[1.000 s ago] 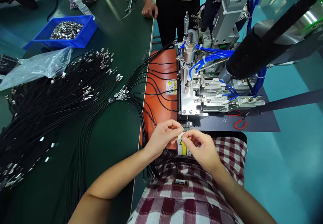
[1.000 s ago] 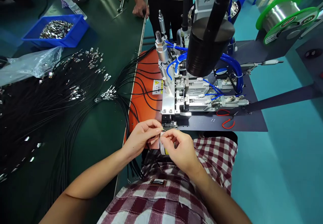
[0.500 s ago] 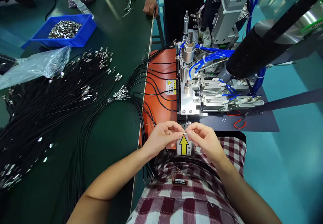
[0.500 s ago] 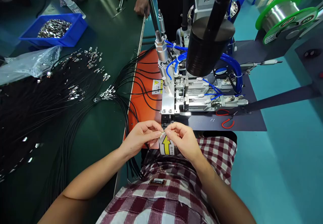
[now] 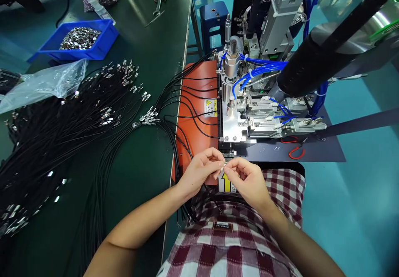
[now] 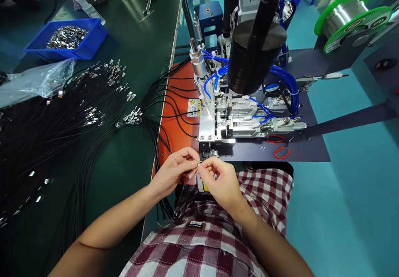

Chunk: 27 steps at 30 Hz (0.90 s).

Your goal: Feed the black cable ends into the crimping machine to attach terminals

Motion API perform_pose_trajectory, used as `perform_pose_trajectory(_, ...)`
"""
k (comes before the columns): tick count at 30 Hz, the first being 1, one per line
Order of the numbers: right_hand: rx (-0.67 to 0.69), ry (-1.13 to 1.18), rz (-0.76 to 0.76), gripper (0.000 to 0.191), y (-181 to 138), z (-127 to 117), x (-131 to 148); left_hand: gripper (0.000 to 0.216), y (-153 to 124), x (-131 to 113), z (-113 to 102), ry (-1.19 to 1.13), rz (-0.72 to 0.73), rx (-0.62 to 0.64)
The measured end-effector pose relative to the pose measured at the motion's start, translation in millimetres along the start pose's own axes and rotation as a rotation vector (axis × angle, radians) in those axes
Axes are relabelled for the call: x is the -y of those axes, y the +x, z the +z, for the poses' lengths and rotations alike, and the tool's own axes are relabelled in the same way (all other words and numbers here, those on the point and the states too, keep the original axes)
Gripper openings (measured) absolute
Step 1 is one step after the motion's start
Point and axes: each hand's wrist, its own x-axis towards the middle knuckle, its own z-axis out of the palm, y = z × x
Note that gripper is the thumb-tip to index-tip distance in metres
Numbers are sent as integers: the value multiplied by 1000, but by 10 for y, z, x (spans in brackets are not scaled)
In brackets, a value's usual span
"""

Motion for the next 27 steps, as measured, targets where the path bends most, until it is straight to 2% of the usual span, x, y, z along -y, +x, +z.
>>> perform_pose_trajectory(5, 13, -105, -52, 15, 0, 43, 41, 9, -1, -18, 5, -51, 17, -35)
perform_pose_trajectory(11, 39, 41, 8, 18, 118, -175, 60, 12, -4, -20, -10, -44, -17, 17)
perform_pose_trajectory(14, 40, 7, -10, 16, 152, -223, 65, 17, 4, -2, -13, -38, -24, 30)
perform_pose_trajectory(18, 36, -57, -51, 11, 151, -199, 67, 22, 6, 10, -20, -28, -15, 33)
perform_pose_trajectory(27, 43, 45, -13, 13, 143, -154, 79, 18, 1, 11, -33, -83, -2, 67)
